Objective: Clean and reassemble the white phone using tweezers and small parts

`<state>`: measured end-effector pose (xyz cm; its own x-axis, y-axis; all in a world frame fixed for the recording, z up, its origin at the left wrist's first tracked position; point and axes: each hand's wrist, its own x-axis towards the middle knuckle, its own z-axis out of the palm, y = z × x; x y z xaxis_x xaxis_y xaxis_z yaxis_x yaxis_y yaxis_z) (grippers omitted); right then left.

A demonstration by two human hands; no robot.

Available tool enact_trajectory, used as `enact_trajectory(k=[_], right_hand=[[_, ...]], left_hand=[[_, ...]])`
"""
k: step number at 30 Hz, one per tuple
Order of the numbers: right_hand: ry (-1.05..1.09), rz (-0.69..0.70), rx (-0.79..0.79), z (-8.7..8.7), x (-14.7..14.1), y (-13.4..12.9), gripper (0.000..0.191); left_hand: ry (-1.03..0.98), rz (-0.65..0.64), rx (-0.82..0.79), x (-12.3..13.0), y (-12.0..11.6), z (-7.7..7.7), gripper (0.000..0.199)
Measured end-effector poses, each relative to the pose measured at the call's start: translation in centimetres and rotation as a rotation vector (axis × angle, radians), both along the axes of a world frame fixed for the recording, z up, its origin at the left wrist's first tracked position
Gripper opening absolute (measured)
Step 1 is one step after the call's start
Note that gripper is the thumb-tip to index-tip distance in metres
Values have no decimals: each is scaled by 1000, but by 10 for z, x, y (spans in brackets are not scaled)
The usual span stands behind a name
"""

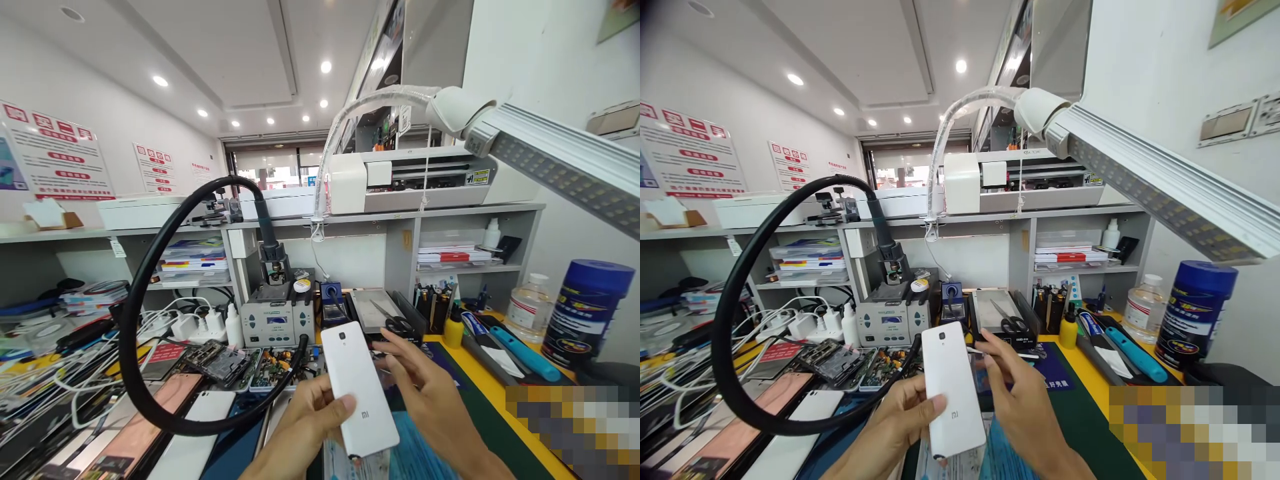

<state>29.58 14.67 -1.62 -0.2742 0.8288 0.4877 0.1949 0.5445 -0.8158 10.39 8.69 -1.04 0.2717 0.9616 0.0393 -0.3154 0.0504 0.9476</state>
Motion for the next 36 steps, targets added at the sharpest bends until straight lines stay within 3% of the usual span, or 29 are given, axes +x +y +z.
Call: enact_trajectory(k=[2, 5, 12, 16, 21, 23, 26, 31, 36], right_hand=[[67, 215, -347, 9, 0, -3, 42], [97, 448, -523, 16, -1, -5, 41], [145, 338, -522, 6, -9, -7, 56], [142, 431, -475, 7, -17, -17, 51], [217, 457, -490, 10, -23, -23, 57], [241, 440, -509, 14, -23, -23, 53], [356, 498, -605, 20, -21, -23, 45], [518, 563, -798, 20, -18, -20, 38], [552, 505, -835, 13, -20, -16, 48]], left_hand=[[62, 11, 43, 0, 0, 2, 45], [153, 62, 102, 4, -1, 4, 47], [450, 338, 187, 14, -3, 2, 48], [599, 531, 359, 16, -5, 2, 34], [642, 527, 510, 21, -9, -10, 51], [571, 495, 497, 22, -9, -17, 62], [324, 469, 365, 21, -5, -21, 61], [178, 458, -4, 4, 8, -10, 57], [67, 321, -76, -5, 16, -4, 48]])
